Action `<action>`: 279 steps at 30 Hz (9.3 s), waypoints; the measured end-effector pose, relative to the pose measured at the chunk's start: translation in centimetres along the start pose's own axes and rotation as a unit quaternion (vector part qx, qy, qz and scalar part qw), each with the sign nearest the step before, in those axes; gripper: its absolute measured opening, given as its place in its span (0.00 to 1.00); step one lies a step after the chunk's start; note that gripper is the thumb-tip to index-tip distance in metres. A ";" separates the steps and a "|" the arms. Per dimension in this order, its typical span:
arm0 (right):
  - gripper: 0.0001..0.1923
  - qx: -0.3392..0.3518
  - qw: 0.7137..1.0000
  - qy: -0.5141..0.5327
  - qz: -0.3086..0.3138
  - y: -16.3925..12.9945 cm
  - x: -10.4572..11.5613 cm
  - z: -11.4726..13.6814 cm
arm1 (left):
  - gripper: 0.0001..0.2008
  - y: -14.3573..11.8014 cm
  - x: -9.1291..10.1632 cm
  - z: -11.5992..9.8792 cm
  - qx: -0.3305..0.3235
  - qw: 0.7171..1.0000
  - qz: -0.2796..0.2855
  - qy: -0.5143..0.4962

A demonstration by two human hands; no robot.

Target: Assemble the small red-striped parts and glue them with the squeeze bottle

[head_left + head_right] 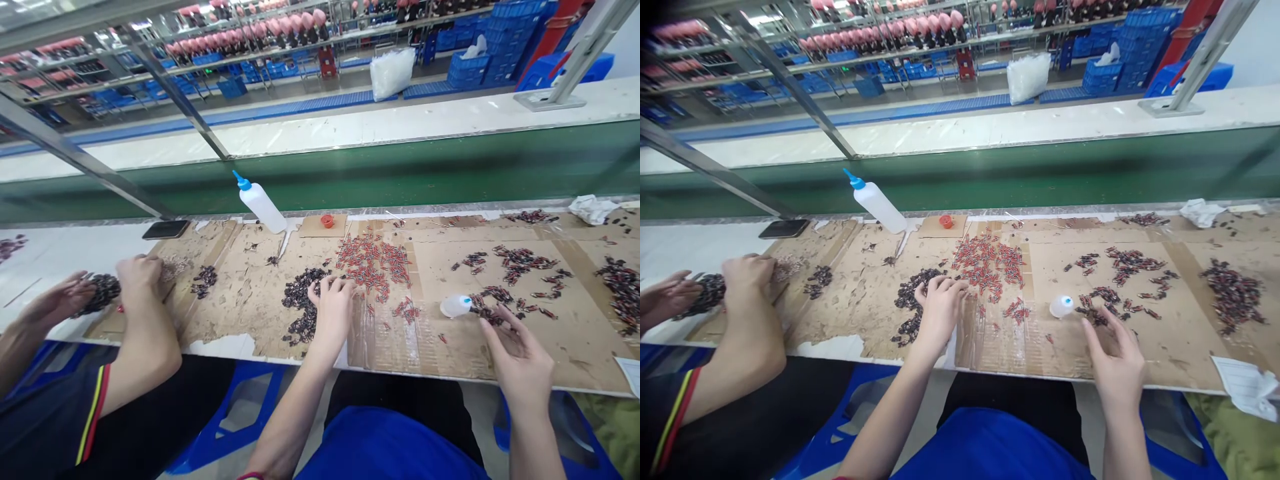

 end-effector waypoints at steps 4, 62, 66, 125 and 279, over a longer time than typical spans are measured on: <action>0.25 0.129 0.988 -0.055 0.064 0.8 -3.0 2.6 | 0.12 0.8 -1.0 0.4 -0.016 0.998 0.031 0.043; 0.22 -0.073 0.993 0.048 0.073 -4.3 -7.1 5.2 | 0.05 -7.1 -2.4 -1.4 0.007 0.984 0.064 -0.167; 0.22 -0.076 0.990 0.067 0.094 -4.3 -7.7 5.2 | 0.04 -7.2 -2.4 -1.4 0.008 0.983 0.067 -0.169; 0.18 -0.184 0.923 0.259 0.215 -7.0 -11.1 4.9 | 0.07 -7.0 -2.9 -4.0 -0.223 0.961 0.109 -0.122; 0.34 -0.057 0.998 0.034 -0.016 -0.9 -2.0 0.2 | 0.11 -9.1 -5.9 -12.5 -0.276 0.949 0.121 -0.090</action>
Point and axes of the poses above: each hand's wrist, its own y-axis towards the middle knuckle, its own x-axis out of the back of the hand, z = x × y, the point moved 10 cm from there along y, towards the middle knuckle, and after that the axes turned 7 degrees about x, right-handed, at the moved point
